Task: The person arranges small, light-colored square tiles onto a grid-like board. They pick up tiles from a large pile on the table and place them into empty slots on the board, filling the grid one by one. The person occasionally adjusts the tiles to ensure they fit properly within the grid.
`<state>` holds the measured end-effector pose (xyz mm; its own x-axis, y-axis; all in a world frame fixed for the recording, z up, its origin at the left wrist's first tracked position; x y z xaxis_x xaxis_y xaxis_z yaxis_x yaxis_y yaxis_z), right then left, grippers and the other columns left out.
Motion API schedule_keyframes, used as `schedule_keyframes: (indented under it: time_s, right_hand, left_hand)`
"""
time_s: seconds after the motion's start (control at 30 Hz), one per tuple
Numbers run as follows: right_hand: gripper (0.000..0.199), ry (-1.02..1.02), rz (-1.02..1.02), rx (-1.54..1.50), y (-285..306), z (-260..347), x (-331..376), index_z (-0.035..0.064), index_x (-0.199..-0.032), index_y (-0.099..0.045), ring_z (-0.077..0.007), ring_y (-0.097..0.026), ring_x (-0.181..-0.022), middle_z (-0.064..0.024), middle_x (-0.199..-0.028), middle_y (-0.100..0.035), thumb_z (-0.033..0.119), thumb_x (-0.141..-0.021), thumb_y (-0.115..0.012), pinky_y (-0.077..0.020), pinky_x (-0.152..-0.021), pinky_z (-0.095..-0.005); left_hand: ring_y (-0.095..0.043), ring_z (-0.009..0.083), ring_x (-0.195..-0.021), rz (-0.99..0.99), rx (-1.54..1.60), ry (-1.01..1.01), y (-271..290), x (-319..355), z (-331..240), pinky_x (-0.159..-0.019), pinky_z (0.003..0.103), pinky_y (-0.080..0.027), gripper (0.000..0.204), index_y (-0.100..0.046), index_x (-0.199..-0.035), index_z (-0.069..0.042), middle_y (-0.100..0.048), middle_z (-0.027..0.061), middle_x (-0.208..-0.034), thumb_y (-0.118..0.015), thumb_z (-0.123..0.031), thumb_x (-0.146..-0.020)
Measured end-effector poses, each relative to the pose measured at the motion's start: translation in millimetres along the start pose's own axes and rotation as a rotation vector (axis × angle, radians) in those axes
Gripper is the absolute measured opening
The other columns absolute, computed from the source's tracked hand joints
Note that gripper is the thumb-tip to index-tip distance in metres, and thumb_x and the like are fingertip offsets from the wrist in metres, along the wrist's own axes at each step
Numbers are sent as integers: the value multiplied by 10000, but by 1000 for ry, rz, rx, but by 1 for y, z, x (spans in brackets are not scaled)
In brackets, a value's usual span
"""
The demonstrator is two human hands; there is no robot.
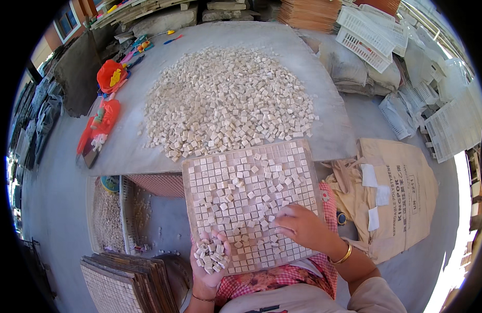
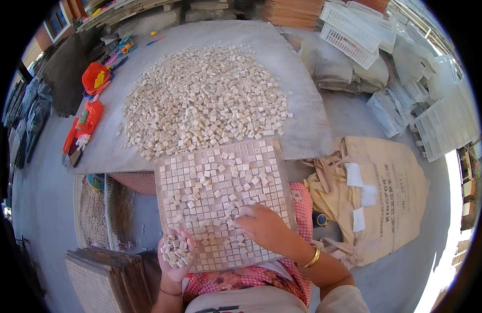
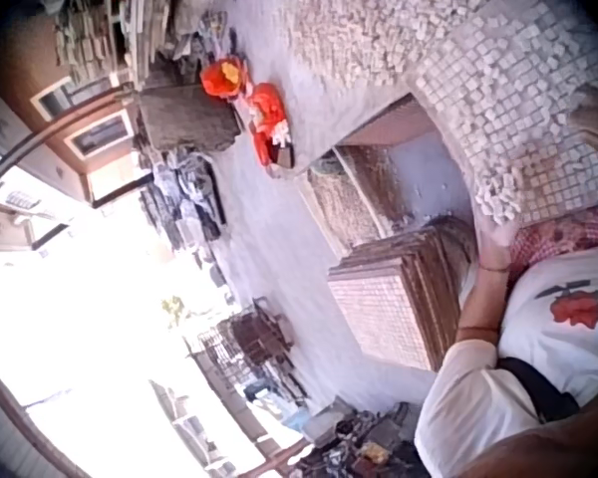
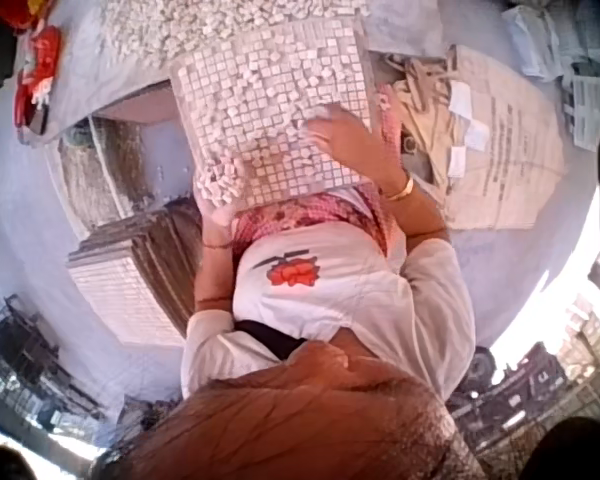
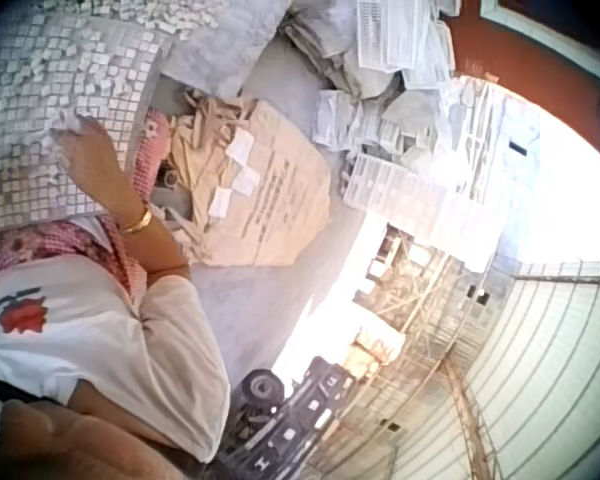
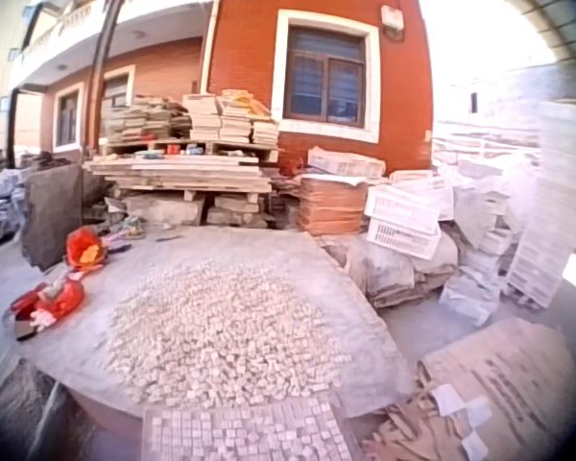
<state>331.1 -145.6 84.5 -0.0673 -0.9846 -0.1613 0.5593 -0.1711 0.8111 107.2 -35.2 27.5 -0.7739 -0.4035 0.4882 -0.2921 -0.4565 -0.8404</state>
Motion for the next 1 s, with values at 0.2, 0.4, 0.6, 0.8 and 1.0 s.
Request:
schedule_keyframes:
  time_s: [0.2, 0.4, 0.6, 0.8, 1.0]
  right_hand:
    - [153, 182, 309, 8, -31, 10, 23, 74, -928, -596, -254, -574, -802, -69, -858, -535, 110, -790, -541, -483, -691, -361]
    - [136, 185, 230, 37, -34, 2, 26, 69, -907, -581, -255, -571, -775, -74, -811, -530, 125, -785, -554, -474, -672, -361]
    - [122, -117, 155, -155, -36, 7, 32, 58, -905, -582, -243, -581, -729, -79, -788, -581, 109, -800, -616, -468, -646, -335]
    - [124, -688, 20, -1141, -35, -19, 44, 17, -921, -585, -103, -562, -717, -39, -815, -613, 111, -854, -630, -454, -638, -245]
    - [122, -841, 1, -1216, -26, -17, 38, 18, -940, -576, -127, -600, -780, -58, -834, -610, 70, -842, -626, -478, -670, -244]
  left_hand:
    - [-551, 230, -1023, -3, 36, -81, -5, 4, -14, -928, 417, -451, 212, -654, -934, -110, -594, 60, -1070, -474, -216, -902]
    - [-552, 238, -1028, -38, 24, -58, -3, 2, -7, -945, 417, -447, 186, -654, -954, -116, -598, 70, -1062, -524, -220, -872]
    - [-549, 255, -1048, -18, 15, -52, 4, 2, 0, -965, 427, -437, 173, -649, -963, -110, -593, 89, -1088, -555, -206, -855]
    - [-544, 258, -1066, 15, 8, -45, 6, 3, 0, -974, 430, -430, 178, -651, -967, -107, -595, 99, -1099, -546, -205, -862]
    - [-541, 257, -1072, 22, 29, -20, 6, 2, 0, -983, 433, -424, 182, -655, -974, -110, -598, 98, -1102, -542, -202, -866]
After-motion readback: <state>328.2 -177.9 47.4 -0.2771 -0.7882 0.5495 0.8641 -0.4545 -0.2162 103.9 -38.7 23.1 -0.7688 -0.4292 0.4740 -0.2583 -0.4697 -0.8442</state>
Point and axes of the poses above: each hand's wrist, its own x-axis away from the middle knuckle, its own y-axis out of the back of the hand, z = x × y, the point moved 3 cm from there along -x, towards the middle knuckle
